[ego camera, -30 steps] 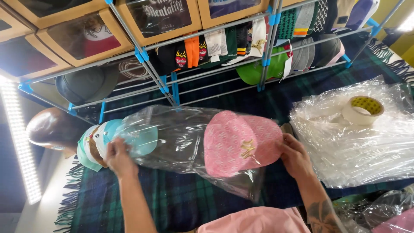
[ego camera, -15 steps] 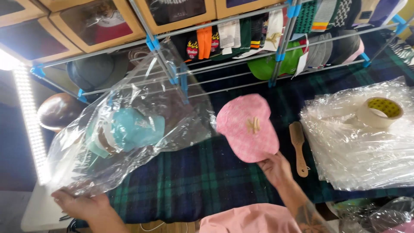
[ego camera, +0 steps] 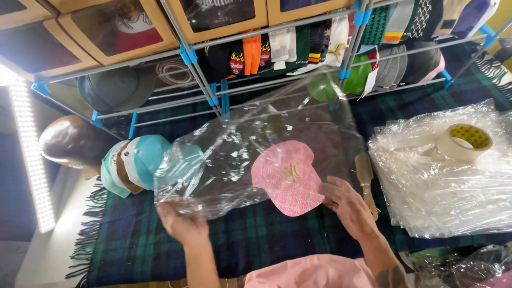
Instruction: The person unwraps a pink baseball cap from a plastic bag and uses a wooden brush to clean the exterior and interior surfaces. They turn the cap over to brush different sides and then place it on a shelf.
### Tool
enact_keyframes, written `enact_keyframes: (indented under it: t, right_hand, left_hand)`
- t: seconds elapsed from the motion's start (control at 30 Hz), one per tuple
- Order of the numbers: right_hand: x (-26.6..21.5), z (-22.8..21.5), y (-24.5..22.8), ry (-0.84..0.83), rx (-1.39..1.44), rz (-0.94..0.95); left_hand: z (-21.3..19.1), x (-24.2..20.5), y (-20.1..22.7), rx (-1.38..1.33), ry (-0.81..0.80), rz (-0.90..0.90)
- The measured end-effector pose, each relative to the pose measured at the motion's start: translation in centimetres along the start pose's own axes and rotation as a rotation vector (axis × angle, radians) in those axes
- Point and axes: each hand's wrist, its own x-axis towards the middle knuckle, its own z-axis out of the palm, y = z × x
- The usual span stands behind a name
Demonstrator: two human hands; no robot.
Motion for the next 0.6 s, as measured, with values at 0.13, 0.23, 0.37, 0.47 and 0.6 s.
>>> enact_keyframes:
  t: [0.13,0.23,0.37,0.47,0.6]
  right_hand:
    - [0.3,2.0,-2.3,-0.313,0.251,-0.306]
    - [1.6,2.1,-4.1,-0.177,0.188,-0.478]
    - [3.2,1.5,-7.6,0.192,0.200,-0.452]
    - [5.2,-1.2,-9.3,0.201,0.273,-0.451]
    - [6.8,-4.1,-10.3,0.285,0.221,-0.448]
  left_hand:
    - [1.8,-3.6,-2.8,-0.048,-0.035,-0.071]
    - [2.0,-6.1,-4.6,-0.080,-0.151,-0.096]
    - [1.4,-9.5,-5.0,0.127,-0.554,-0.147]
    - [0.2,-11.0,-5.5,0.296,-0.927,-0.191]
    - [-2.5,-11.9,-8.3,0.660,-1.020,-0.359]
